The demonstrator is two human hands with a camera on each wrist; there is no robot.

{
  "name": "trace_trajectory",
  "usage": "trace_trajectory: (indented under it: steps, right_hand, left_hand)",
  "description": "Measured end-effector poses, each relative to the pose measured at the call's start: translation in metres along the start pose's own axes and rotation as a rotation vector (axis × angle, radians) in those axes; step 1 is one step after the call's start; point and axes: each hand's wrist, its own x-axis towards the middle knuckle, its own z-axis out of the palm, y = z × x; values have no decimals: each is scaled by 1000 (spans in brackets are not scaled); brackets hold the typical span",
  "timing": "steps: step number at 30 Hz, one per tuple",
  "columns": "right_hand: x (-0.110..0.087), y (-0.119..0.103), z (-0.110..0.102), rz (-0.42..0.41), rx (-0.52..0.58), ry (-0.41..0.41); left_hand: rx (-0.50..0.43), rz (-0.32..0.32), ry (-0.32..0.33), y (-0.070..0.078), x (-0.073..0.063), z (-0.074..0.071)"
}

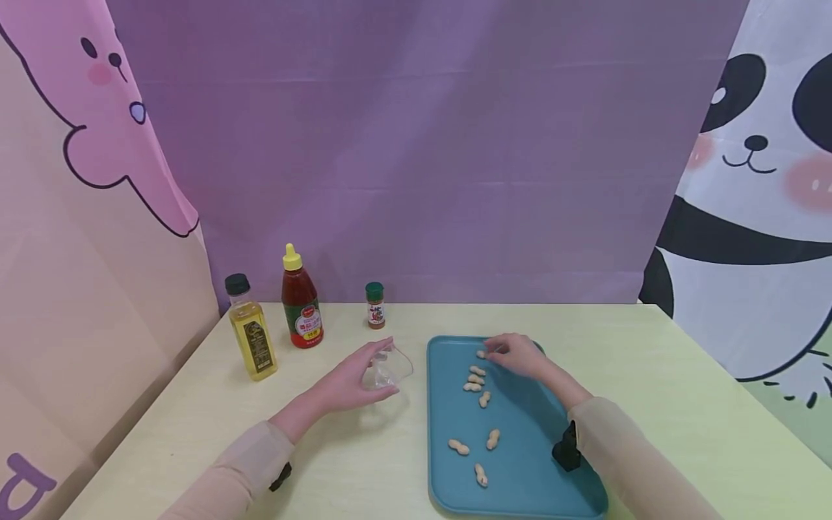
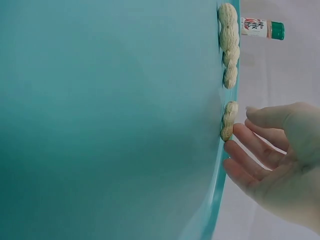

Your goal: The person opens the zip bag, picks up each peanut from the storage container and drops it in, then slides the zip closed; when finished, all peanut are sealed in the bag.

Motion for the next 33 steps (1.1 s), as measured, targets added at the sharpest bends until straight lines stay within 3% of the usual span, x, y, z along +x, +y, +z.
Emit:
trace_trajectory:
  steps: [19, 33]
  right_hand:
    - [-6, 3, -1, 102, -90, 25]
    - [-10, 2, -5, 146, -30, -12]
  left_hand:
    - [-3, 16, 9, 1, 0, -1]
    - [4, 16, 5, 0, 0, 0]
